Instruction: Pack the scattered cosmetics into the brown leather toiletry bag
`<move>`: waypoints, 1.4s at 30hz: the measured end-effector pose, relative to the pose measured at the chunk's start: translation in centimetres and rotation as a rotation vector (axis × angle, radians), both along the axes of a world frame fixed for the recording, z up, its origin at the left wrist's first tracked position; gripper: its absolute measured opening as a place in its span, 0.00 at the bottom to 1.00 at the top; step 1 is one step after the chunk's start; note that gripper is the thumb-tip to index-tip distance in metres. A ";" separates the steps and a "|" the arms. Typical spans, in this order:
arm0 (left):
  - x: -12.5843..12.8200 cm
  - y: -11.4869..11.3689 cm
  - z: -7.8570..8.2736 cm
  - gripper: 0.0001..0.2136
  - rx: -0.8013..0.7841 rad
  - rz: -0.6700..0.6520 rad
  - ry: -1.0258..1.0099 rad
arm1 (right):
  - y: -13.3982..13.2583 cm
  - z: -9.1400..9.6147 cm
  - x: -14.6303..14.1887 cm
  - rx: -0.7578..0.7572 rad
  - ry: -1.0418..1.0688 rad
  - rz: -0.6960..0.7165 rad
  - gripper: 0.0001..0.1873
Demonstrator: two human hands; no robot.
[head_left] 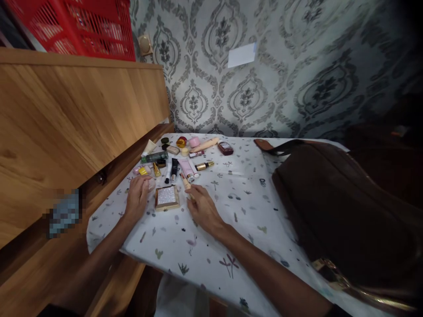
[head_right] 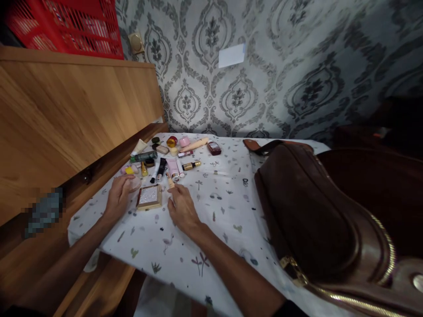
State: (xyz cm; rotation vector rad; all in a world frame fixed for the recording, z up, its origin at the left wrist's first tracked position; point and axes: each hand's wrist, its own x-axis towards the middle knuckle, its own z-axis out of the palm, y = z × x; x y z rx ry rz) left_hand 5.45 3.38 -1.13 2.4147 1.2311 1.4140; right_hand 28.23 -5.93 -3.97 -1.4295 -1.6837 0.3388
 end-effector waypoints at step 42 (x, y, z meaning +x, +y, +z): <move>5.1 21.2 3.6 0.18 -0.401 0.149 0.806 | 0.0 0.2 0.0 -0.025 -0.033 -0.017 0.17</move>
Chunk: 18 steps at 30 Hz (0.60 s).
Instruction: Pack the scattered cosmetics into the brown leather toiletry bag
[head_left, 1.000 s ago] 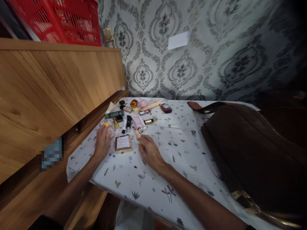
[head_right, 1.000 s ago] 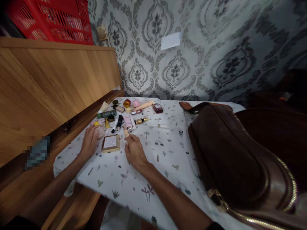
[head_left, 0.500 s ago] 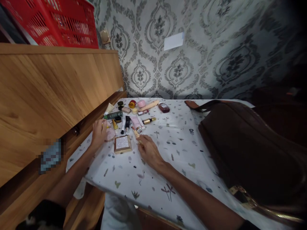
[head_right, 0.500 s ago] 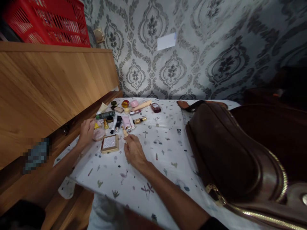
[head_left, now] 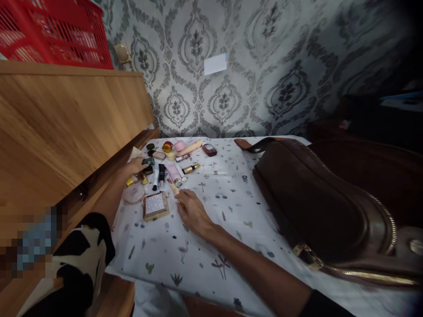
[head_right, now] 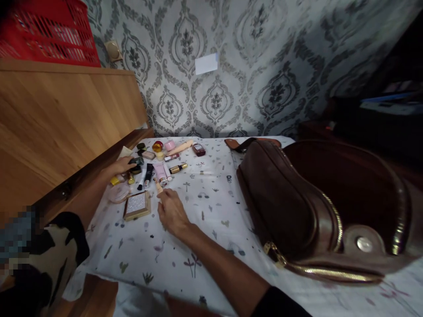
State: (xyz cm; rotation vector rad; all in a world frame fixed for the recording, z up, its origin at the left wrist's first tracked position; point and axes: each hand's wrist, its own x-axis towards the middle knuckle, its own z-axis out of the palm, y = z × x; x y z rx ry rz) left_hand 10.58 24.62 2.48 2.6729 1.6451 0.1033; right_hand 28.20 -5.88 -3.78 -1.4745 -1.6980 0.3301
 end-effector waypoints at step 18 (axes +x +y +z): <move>1.8 -2.3 0.8 0.18 0.142 -0.084 0.077 | -0.2 0.5 -0.1 -0.028 0.010 -0.002 0.15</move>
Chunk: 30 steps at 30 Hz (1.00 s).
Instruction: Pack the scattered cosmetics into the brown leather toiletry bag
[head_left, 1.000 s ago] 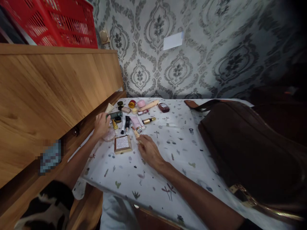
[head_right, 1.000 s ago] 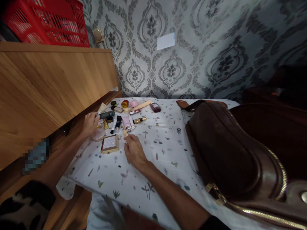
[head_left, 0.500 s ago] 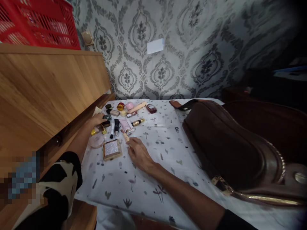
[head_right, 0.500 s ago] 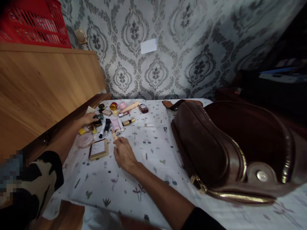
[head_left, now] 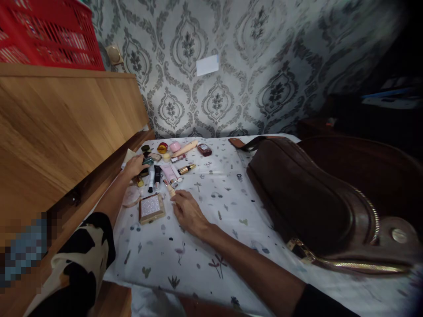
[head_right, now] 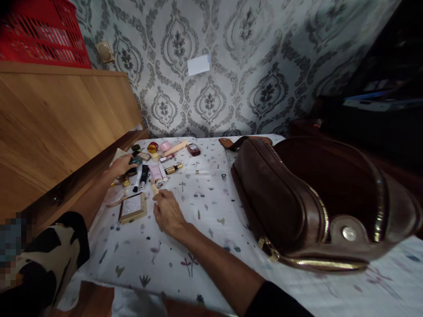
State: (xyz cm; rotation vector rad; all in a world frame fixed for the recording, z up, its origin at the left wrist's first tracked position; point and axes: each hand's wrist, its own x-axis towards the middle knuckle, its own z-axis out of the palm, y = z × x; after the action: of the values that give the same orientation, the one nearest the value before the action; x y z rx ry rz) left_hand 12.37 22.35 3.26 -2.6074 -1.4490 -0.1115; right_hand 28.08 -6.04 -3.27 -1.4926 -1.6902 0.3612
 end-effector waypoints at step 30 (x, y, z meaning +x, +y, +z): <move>23.1 -15.2 0.9 0.20 0.007 -0.648 -0.133 | -0.2 0.7 -0.2 0.023 -0.022 -0.018 0.18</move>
State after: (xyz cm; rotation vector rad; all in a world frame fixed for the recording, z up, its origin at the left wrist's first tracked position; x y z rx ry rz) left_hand 35.43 7.14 4.16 -2.9988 -0.5719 -0.3651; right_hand 27.92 -6.21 -2.56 -1.4990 -1.6920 0.3156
